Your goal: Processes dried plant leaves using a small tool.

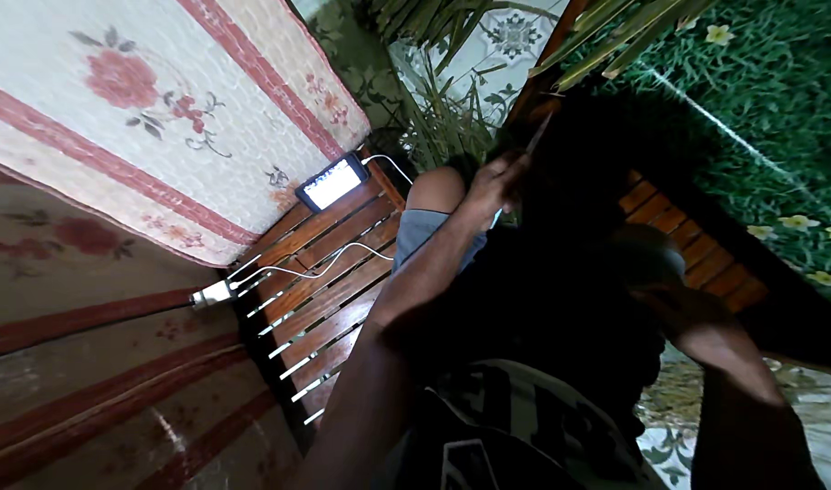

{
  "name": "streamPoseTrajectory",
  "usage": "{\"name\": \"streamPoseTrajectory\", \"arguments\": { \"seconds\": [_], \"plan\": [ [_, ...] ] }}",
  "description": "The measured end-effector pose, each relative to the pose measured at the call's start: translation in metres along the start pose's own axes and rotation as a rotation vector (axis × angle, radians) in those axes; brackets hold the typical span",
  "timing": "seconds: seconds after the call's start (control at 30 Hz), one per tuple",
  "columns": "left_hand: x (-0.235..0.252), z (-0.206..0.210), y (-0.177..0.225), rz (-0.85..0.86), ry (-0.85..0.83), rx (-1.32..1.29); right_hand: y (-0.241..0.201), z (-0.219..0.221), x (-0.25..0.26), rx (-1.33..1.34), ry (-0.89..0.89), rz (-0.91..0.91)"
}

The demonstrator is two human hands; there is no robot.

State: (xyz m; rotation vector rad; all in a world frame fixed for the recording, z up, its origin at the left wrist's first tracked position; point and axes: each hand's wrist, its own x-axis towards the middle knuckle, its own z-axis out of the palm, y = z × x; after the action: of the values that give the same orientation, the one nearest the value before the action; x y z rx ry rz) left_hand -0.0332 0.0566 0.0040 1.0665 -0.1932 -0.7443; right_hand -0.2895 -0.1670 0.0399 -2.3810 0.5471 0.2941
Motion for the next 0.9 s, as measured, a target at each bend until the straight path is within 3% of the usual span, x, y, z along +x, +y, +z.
{"name": "streamPoseTrajectory", "arguments": {
  "seconds": [0.17,0.33,0.47,0.57,0.67,0.77,0.9],
  "plan": [
    [-0.018,0.028,-0.010,-0.136,-0.077,0.145,0.003,0.003,0.009,-0.012,-0.022,-0.065],
    [-0.021,0.007,0.010,-0.038,0.049,-0.070,0.013,0.005,-0.004,0.132,-0.009,0.103],
    [-0.020,0.011,0.005,-0.002,0.045,-0.120,0.002,0.003,-0.002,0.218,-0.134,0.036],
    [-0.021,0.019,-0.004,-0.003,-0.003,-0.085,-0.032,0.001,0.010,0.240,-0.180,0.015],
    [-0.022,0.030,-0.017,-0.041,-0.089,0.055,-0.105,-0.010,0.021,0.175,-0.183,0.121],
    [-0.024,0.034,-0.016,-0.076,-0.122,0.122,-0.102,-0.003,0.033,0.148,-0.089,0.019],
    [-0.023,0.019,0.003,-0.018,0.025,-0.034,-0.103,-0.006,0.024,0.168,-0.079,0.047]
  ]
}}
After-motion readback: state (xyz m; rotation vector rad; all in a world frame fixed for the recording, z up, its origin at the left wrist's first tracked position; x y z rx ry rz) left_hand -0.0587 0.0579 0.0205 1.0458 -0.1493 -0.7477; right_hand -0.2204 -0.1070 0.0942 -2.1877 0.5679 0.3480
